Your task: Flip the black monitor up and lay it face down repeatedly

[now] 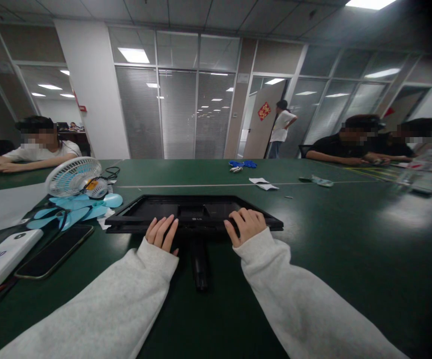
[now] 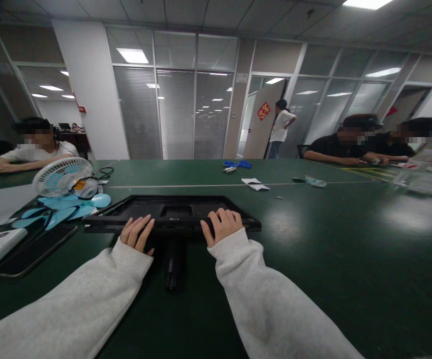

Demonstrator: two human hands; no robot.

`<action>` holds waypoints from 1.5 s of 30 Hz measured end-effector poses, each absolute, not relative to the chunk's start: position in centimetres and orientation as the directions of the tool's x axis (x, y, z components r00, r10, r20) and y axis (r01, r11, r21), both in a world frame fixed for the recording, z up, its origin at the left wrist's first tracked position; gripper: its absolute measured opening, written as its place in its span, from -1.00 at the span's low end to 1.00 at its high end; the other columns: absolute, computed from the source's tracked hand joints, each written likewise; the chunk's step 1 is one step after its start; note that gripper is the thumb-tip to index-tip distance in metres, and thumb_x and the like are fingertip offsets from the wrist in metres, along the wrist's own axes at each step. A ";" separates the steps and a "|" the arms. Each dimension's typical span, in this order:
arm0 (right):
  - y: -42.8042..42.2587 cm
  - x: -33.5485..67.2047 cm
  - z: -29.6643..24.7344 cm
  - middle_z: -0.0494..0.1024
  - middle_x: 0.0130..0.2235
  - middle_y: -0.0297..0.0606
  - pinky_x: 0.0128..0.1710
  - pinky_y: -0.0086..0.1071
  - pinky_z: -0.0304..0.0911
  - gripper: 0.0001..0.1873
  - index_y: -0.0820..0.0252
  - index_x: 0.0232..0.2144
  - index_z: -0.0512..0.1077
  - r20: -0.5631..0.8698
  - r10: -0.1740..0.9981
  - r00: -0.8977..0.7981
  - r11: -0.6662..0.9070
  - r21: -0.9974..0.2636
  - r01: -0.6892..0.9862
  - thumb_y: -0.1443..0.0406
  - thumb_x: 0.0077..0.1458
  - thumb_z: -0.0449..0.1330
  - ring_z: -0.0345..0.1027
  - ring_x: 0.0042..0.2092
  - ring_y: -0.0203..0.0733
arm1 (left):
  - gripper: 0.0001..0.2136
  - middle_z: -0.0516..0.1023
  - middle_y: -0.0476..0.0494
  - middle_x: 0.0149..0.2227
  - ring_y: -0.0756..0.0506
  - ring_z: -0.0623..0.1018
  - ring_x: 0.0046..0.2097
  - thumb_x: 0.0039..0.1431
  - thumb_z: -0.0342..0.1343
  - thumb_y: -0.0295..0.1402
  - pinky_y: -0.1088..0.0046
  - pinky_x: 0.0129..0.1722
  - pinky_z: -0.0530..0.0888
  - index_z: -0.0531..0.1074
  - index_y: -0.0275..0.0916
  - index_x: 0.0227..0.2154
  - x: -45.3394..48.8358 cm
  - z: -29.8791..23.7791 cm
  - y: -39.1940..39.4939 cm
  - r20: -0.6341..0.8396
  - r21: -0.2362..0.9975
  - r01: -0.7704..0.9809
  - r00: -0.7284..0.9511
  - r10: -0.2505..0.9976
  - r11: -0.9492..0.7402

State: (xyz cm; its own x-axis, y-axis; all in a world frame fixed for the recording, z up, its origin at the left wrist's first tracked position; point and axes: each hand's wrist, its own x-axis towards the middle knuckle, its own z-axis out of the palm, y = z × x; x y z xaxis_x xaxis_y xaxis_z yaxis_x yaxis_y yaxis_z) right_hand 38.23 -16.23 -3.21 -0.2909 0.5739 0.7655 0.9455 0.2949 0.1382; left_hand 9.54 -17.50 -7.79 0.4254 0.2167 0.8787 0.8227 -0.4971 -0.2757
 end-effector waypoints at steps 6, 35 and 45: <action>-16.3 38.2 -3.2 0.35 -0.35 -0.17 -0.16 -0.22 -0.02 -0.65 0.22 -0.33 0.43 0.755 0.589 -0.288 0.292 0.134 0.947 0.11 0.20 -0.01 0.14 -0.28 -0.13 | -0.46 0.34 -0.38 0.13 -0.27 0.30 0.16 0.15 0.00 -0.33 0.07 0.19 0.21 0.20 -0.42 0.19 9.5 -7.9 -17.4 0.880 -0.280 0.825 0.425 0.212 -0.490; -17.7 36.1 -2.6 0.50 -0.20 -0.06 0.04 -0.09 0.08 -0.65 0.31 -0.24 0.48 0.805 0.495 -0.326 0.311 0.186 0.932 0.15 0.15 0.06 0.31 -0.13 -0.05 | -0.51 0.35 -0.38 0.13 -0.30 0.29 0.19 0.17 0.00 -0.33 0.01 0.21 0.17 0.25 -0.39 0.16 9.4 -7.6 -17.7 0.872 -0.278 0.812 0.438 0.221 -0.514; -19.1 34.0 -3.5 0.15 0.28 -0.06 0.27 0.03 -0.11 -0.42 0.31 0.22 0.21 0.732 0.453 -0.508 0.557 0.212 0.803 0.20 0.19 0.03 0.03 0.27 -0.01 | -0.45 0.27 -0.31 0.23 -0.26 0.22 0.26 0.21 -0.04 -0.28 0.05 0.28 0.01 0.15 -0.30 0.26 9.6 -7.4 -18.4 0.828 -0.245 0.797 0.468 0.309 -0.552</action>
